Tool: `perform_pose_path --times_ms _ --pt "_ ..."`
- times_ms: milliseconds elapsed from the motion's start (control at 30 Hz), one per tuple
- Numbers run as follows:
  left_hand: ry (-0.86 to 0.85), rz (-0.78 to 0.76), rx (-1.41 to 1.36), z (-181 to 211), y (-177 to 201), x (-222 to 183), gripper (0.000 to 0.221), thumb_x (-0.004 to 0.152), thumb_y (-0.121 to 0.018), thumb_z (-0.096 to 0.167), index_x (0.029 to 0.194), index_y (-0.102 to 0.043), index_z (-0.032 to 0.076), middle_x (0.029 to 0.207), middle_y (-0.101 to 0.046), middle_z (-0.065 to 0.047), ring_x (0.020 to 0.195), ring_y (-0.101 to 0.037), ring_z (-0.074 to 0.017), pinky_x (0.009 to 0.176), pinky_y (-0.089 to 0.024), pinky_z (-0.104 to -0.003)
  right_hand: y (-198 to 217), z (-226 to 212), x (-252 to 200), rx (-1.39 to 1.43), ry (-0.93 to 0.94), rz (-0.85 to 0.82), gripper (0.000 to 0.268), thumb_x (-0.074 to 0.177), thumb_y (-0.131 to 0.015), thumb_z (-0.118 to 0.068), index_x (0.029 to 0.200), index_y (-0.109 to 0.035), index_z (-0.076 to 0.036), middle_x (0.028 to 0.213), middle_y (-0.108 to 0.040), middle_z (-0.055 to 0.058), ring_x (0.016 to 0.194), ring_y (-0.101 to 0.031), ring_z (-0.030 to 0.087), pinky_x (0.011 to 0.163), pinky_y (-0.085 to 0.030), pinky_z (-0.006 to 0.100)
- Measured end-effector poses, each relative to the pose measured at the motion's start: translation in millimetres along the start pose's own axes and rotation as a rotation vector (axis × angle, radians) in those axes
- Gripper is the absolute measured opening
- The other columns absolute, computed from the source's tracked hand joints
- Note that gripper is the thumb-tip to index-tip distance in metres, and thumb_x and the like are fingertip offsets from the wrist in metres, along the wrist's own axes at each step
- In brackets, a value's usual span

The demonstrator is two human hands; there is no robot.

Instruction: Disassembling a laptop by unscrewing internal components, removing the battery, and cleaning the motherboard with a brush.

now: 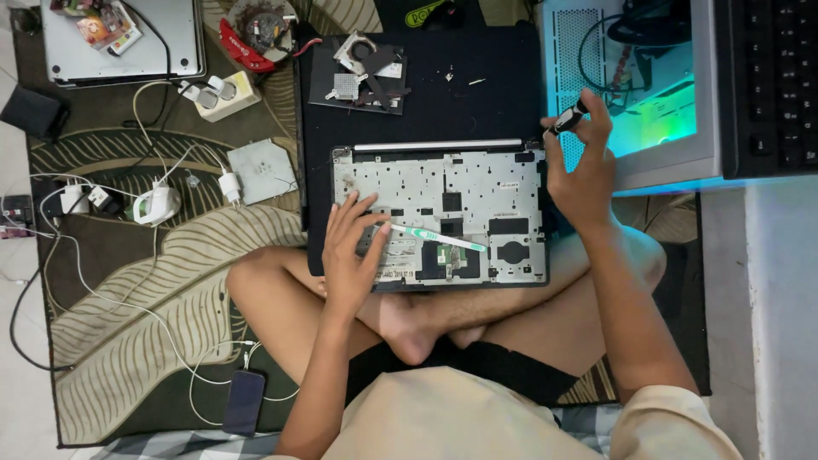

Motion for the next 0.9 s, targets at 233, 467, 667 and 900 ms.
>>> perform_pose_path --times_ms 233,467,667,900 --pt "0.002 0.000 0.021 0 0 0 0.011 0.099 -0.070 0.016 0.108 -0.074 0.011 0.132 -0.067 -0.013 0.140 -0.047 -0.0402 0.122 -0.022 -0.057 -5 32 -14 0.064 -0.076 0.029 0.077 0.109 -0.068 0.006 0.164 -0.017 -0.013 0.117 -0.073 0.020 0.111 -0.073 0.039 0.107 -0.050 0.050" --pt "-0.027 -0.026 0.032 -3 -1 -1 0.020 0.104 -0.058 0.026 0.110 -0.072 0.014 0.137 -0.065 -0.009 0.143 -0.048 -0.0313 0.126 -0.025 -0.055 -1 24 -11 -0.052 -0.125 -0.003 0.076 0.107 -0.075 0.000 0.160 -0.023 -0.017 0.139 -0.059 0.018 0.112 -0.063 0.034 0.100 -0.050 0.046" --pt "-0.038 -0.021 0.031 -2 -1 -1 0.019 0.104 -0.058 0.025 0.110 -0.072 0.013 0.136 -0.065 -0.009 0.143 -0.048 -0.0319 0.126 -0.025 -0.056 0 24 -12 0.033 -0.094 -0.011 0.081 0.105 -0.074 0.006 0.161 -0.020 -0.018 0.143 -0.052 0.023 0.114 -0.064 0.037 0.105 -0.052 0.047" --pt "-0.024 -0.028 0.027 1 0 -1 0.020 0.104 -0.058 0.025 0.110 -0.072 0.013 0.137 -0.065 -0.010 0.143 -0.048 -0.0322 0.126 -0.025 -0.055 -3 21 -10 0.087 -0.059 -0.032 0.091 0.102 -0.075 0.011 0.162 -0.015 -0.022 0.140 -0.054 0.024 0.113 -0.069 0.034 0.107 -0.052 0.050"
Point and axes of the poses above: each hand's wrist, its own x-axis towards the middle knuckle, its own y-axis out of the back of the hand, z = x × y, the point moved 5 cm from there along x, towards the middle knuckle
